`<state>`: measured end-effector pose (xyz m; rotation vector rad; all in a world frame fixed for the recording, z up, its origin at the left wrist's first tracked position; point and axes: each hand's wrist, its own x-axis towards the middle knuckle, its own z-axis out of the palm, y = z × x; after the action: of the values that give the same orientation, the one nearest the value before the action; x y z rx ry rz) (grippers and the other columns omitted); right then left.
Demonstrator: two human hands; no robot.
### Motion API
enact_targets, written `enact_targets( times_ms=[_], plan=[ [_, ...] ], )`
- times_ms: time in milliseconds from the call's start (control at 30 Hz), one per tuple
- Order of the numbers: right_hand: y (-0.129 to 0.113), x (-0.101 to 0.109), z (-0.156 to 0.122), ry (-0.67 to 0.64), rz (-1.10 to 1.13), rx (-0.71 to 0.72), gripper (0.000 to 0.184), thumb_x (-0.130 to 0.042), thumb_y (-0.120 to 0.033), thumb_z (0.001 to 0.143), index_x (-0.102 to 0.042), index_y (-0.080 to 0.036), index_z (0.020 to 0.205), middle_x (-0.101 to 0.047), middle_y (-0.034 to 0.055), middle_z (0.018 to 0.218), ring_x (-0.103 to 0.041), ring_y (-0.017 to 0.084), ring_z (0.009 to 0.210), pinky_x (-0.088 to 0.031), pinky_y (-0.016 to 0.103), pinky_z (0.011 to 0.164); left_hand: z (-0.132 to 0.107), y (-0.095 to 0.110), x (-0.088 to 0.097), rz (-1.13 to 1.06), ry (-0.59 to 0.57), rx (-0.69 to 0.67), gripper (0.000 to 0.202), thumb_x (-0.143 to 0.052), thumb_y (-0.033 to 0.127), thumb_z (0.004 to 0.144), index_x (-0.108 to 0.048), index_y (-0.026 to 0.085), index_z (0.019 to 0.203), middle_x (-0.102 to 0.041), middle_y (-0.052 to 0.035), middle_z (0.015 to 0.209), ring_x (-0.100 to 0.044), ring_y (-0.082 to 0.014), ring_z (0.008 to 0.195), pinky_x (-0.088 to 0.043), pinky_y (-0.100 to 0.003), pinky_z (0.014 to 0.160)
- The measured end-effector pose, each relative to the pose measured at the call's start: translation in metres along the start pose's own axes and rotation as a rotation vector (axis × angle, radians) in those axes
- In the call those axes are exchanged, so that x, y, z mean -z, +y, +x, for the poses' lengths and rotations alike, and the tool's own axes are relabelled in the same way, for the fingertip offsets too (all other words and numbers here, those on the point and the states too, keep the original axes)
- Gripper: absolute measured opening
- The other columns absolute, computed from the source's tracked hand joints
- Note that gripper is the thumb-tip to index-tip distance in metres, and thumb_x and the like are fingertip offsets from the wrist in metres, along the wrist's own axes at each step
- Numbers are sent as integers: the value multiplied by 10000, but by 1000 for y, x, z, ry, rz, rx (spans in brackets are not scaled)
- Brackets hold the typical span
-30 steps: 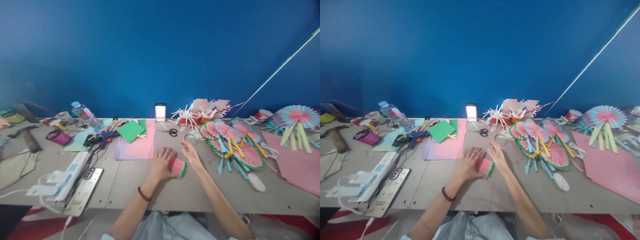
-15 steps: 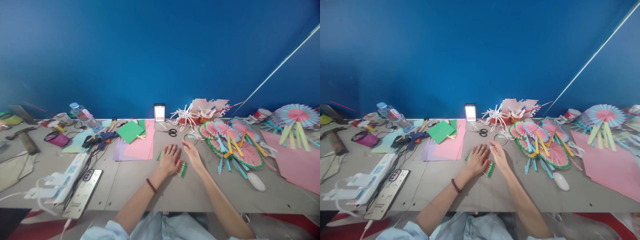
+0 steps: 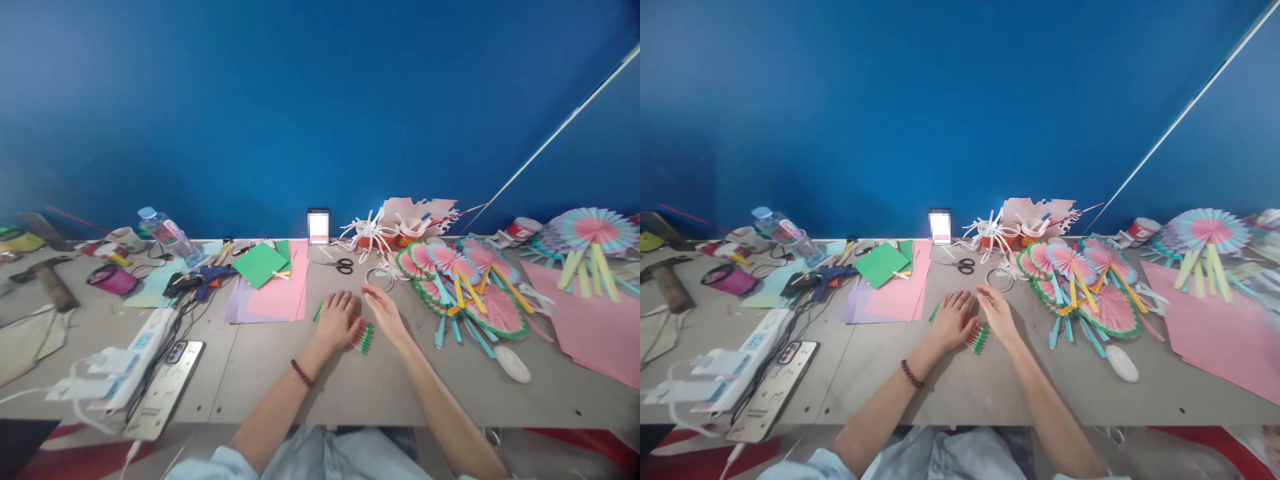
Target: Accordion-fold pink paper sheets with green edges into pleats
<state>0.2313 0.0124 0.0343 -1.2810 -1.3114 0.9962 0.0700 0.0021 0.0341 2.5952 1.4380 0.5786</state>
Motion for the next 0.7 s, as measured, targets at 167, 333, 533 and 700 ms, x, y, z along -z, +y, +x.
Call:
enact_targets(
  times_ms=[167,333,533,700],
  plan=[
    [4,3,2,-72,-179,-17,300,-539,-396,769,-684,-195,938,-727,83,977,-670,221,883,-519,403,844,-6,-6,25,-98,-59,-152,272,-549,380,883,-610,161,1032,-628,-88,1015,-569,-246,986,-444,-395,885],
    [3,3,-1,-109,-222,-34,265,-563,-373,744,-703,-199,886,-745,65,894,-677,203,769,-531,370,764,-19,-12,33,-51,-152,-382,288,-678,367,818,-618,189,1037,-629,-56,1017,-564,-226,1003,-437,-356,875],
    [-2,2,-3,-170,-272,-44,285,-544,-374,769,-703,-199,929,-749,68,940,-685,199,785,-530,350,740,-27,-15,30,-35,-160,-383,315,-631,333,862,-581,208,1147,-620,-59,1074,-555,-221,1043,-426,-361,903],
    [-2,4,-5,-194,-306,-32,285,-540,-384,787,-706,-207,937,-748,62,943,-683,209,824,-523,367,791,-24,-13,29,-1,-176,-263,215,-575,235,894,-611,231,1105,-600,-51,982,-563,-203,965,-429,-333,840]
  ],
)
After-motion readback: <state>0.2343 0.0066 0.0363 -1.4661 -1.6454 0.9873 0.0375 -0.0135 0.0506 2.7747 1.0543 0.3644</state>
